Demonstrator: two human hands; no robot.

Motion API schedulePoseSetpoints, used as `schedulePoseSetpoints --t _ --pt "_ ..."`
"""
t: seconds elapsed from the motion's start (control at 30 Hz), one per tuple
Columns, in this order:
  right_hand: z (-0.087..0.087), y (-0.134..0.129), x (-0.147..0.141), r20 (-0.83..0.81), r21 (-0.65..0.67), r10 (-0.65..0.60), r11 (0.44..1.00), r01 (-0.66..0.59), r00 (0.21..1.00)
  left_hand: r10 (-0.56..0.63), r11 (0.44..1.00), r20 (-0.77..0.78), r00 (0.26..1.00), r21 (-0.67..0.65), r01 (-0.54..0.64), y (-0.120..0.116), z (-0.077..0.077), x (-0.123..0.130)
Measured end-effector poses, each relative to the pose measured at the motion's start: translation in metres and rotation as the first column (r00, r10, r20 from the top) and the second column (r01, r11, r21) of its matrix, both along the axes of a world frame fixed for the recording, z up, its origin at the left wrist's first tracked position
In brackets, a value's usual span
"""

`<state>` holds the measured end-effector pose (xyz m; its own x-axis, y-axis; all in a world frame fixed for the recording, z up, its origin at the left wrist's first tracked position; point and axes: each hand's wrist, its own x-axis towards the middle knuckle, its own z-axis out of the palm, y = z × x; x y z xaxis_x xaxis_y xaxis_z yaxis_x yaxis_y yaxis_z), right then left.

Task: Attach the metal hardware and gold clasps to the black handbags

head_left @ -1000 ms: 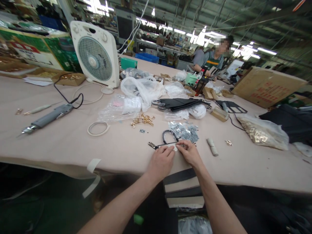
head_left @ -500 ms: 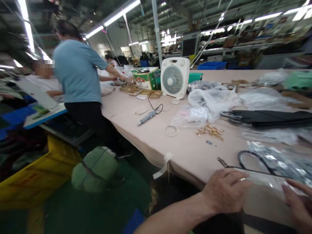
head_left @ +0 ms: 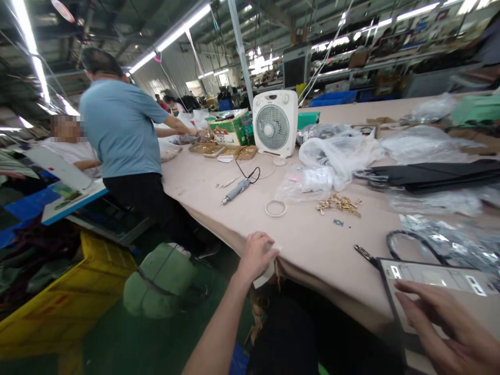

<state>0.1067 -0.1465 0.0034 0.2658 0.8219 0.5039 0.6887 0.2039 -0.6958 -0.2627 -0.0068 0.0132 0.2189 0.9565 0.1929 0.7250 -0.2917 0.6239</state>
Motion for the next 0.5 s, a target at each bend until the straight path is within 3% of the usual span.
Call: schedulePoseSetpoints --t 0.17,0.23,0.3,0.4,0.5 --pt "0.006 -0.005 -0.034 0.043 -0.011 0.131 0.991 -0.131 0.99 -0.026 1.0 0.08 0.996 0.004 0.026 -0.009 0.002 0.004" --pt "0.007 -0.006 -0.042 0.051 0.005 0.174 0.985 -0.174 0.984 -0.053 0.997 0.22 0.974 -0.036 0.062 -0.017 0.004 0.01" --pt "0.013 -0.007 -0.049 0.035 0.013 0.206 0.978 -0.207 0.978 -0.053 0.985 0.432 0.9 -0.124 0.118 -0.026 0.008 0.021" --pt "0.028 -0.008 -0.058 -0.016 0.001 0.234 0.972 -0.234 0.972 -0.02 0.947 0.636 0.772 -0.235 0.218 -0.039 0.022 0.049" --pt "0.044 -0.01 -0.058 -0.073 -0.035 0.209 0.977 -0.212 0.975 -0.123 0.896 0.63 0.767 -0.262 0.358 -0.045 0.046 0.084"
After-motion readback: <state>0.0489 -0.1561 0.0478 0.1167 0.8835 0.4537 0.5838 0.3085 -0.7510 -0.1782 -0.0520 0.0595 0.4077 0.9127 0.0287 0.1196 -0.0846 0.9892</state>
